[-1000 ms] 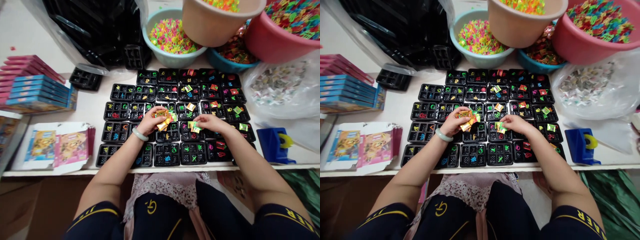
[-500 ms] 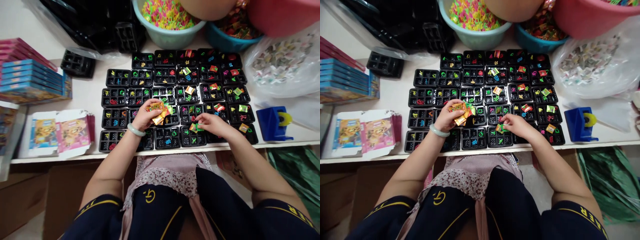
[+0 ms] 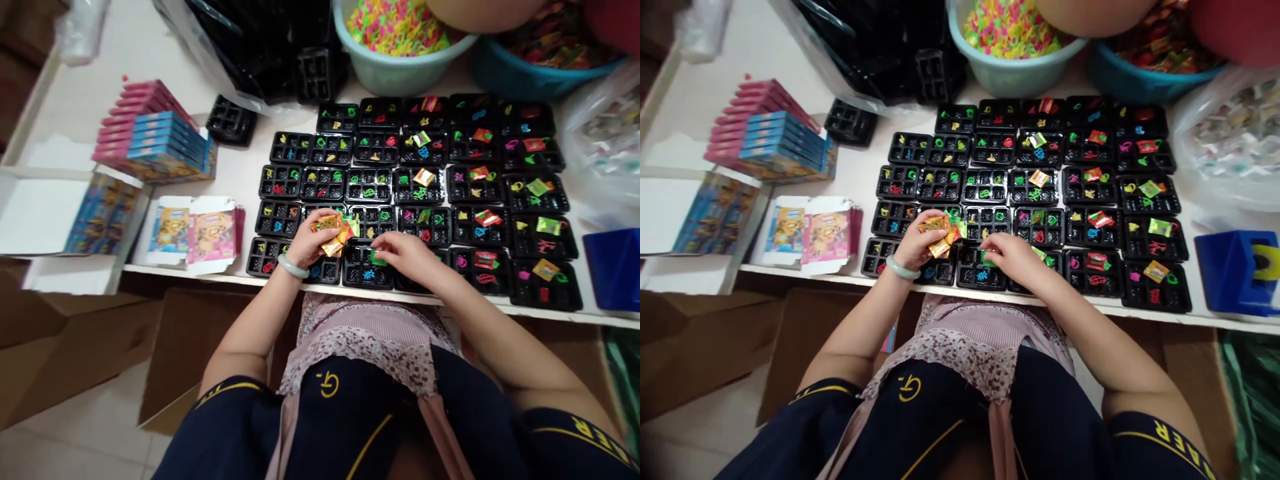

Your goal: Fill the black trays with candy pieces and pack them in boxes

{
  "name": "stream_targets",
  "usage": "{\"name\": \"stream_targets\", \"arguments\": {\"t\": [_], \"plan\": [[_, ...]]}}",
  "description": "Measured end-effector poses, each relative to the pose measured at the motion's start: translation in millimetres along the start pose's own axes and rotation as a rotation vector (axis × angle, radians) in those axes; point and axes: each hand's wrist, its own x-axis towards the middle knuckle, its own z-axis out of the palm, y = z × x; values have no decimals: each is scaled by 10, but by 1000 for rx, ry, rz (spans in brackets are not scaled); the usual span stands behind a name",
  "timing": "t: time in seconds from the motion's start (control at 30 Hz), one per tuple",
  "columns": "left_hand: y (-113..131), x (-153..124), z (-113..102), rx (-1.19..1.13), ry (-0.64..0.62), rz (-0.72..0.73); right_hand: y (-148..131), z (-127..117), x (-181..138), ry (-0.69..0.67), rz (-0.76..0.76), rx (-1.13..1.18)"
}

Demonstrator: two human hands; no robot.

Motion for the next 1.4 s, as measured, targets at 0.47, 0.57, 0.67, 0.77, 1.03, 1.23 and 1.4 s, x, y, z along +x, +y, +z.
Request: {"name": "stream_targets", "arguments": {"t": [0.47, 0.57, 0.67, 0.77, 1.03, 1.23, 1.4], "plan": [[-56, -45, -25, -11, -14, 54, -99, 177, 400, 114, 215, 479], [-13, -12, -105, -32, -1, 48, 71, -59, 455, 332, 183, 310], [25, 24, -150, -32, 19, 36, 180, -244, 564, 411, 126, 26], [44, 53, -119, -22, 1, 14, 162, -284, 683, 281, 109, -171], [58, 216, 47, -60, -40, 65, -201, -1, 737, 82, 129, 292], [107, 434, 62, -17, 65, 152, -187, -18, 826, 43, 306, 651], [218, 566, -62, -50, 97, 90, -50, -357, 995, 129, 352, 548]]}}
